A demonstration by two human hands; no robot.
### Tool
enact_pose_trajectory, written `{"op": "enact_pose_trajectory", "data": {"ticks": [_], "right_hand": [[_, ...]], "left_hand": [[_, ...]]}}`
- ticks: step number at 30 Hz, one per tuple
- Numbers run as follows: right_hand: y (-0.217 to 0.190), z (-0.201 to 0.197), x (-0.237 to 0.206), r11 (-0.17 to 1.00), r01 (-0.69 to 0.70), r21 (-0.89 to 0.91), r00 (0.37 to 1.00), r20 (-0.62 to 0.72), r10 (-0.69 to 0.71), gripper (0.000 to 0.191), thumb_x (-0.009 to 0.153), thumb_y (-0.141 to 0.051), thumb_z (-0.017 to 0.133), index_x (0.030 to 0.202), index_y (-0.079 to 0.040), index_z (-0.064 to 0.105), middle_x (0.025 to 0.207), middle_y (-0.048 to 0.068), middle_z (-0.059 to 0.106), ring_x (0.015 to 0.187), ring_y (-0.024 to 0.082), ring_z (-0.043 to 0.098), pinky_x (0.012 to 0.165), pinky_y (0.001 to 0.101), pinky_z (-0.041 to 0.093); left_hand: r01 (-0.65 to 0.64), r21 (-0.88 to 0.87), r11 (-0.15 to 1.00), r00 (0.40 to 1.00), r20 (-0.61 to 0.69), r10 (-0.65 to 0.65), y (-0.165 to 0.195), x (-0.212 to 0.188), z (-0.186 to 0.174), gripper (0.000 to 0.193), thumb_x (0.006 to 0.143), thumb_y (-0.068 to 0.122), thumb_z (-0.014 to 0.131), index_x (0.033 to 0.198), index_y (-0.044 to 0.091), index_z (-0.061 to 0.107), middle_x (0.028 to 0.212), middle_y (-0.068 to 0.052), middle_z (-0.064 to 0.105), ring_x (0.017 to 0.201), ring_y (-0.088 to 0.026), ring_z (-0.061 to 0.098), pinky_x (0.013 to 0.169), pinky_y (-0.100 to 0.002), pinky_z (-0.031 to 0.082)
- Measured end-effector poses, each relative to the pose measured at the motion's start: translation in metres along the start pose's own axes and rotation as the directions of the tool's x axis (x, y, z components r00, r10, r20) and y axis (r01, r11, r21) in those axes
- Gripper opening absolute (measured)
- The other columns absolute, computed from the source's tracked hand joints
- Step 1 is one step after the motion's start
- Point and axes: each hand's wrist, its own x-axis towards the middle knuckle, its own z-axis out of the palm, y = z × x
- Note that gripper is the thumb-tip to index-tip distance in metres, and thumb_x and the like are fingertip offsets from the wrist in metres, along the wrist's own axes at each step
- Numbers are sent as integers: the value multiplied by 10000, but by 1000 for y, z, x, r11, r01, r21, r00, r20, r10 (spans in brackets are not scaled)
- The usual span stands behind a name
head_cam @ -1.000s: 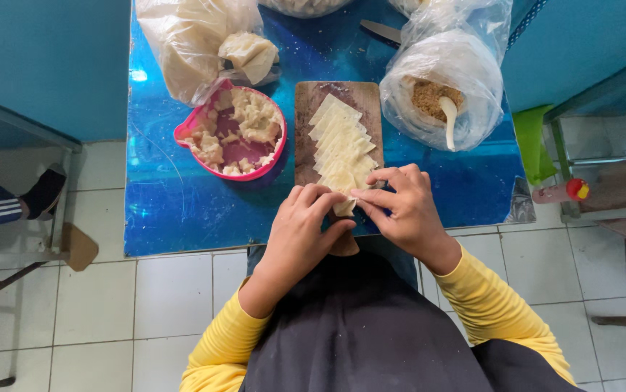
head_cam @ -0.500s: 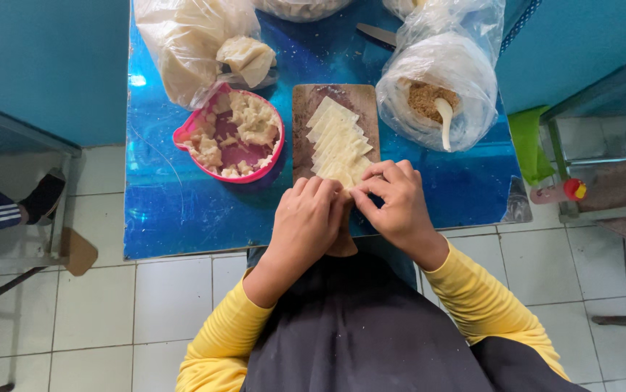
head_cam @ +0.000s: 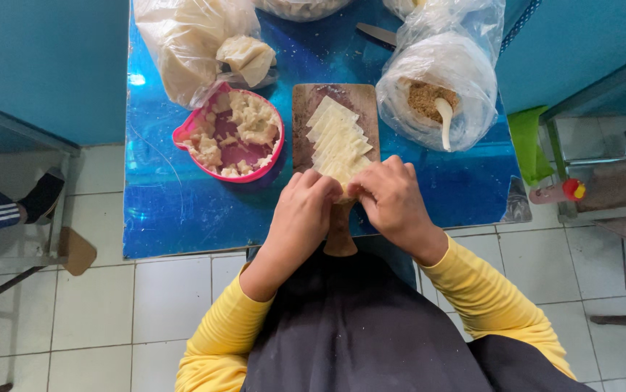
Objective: The person presses a round of dough flat on a small wooden board, cuts it with a knife into halves and thin slices, and peels apart and folds the thin dough sheets by hand, stacking them on the board. They occasionally reach into plastic bags of dough pieces and a pink container of dough scraps while working.
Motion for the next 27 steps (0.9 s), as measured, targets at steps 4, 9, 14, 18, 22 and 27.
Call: {"op": "enact_pose_trajectory", "data": {"ticks": [4, 9, 14, 18, 22, 27], "right_hand": [[-5, -6, 3, 996, 70, -56, 996, 51, -68, 171, 842, -58, 703, 985, -151, 707, 961, -7, 674, 951, 250, 571, 799, 402, 374], [-4, -10, 8, 993, 91, -76, 992, 95, -83, 90, 864, -170, 745, 947, -153, 713, 916, 2, 668, 926, 255, 568, 783, 419, 367], [0, -8, 15, 991, 78, -107, 991, 119, -66, 35, 885, -188, 735, 886, -153, 735, 884, -10, 673, 909, 247, 568, 774, 417, 361], [1, -12, 19, 997, 34, -69, 982, 187, -20, 62, 886, -209, 737, 891, -150, 753, 883, -22, 685, 896, 239, 571, 754, 419, 355], [1, -19, 22, 998, 29, -49, 961, 275, -14, 161, 808, -226, 752, 945, -141, 753, 921, -5, 693, 930, 258, 571, 764, 419, 370], [1, -21, 25, 1000, -22, -10, 945, 327, 24, 155, 859, -260, 758, 970, -154, 743, 951, -6, 700, 962, 253, 572, 794, 426, 384]], "left_hand": [[-59, 63, 996, 998, 26, 58, -3, -2, 0, 88, 882, 70, 676, 955, 107, 643, 945, -102, 619, 933, -337, 589, 768, -437, 468], [-77, 118, 990, 995, 72, 68, -7, 3, 1, 60, 887, 112, 674, 936, 112, 639, 931, -98, 619, 925, -330, 594, 763, -435, 471], [-77, 161, 984, 994, 93, 63, -12, 10, 2, 59, 880, 142, 684, 928, 115, 665, 907, -92, 636, 911, -318, 611, 752, -440, 472], [-76, 125, 989, 993, 98, 63, -17, 16, 1, 34, 873, 138, 690, 886, 107, 693, 881, -104, 664, 889, -326, 632, 753, -447, 487], [-68, 92, 993, 993, 99, 59, -19, 17, -1, 31, 867, 101, 671, 863, 94, 701, 866, -111, 679, 881, -339, 643, 756, -455, 495], [-53, 113, 992, 994, 102, 41, -15, 17, -2, 36, 866, 97, 663, 859, 94, 697, 859, -110, 674, 874, -338, 641, 751, -462, 490]]}}
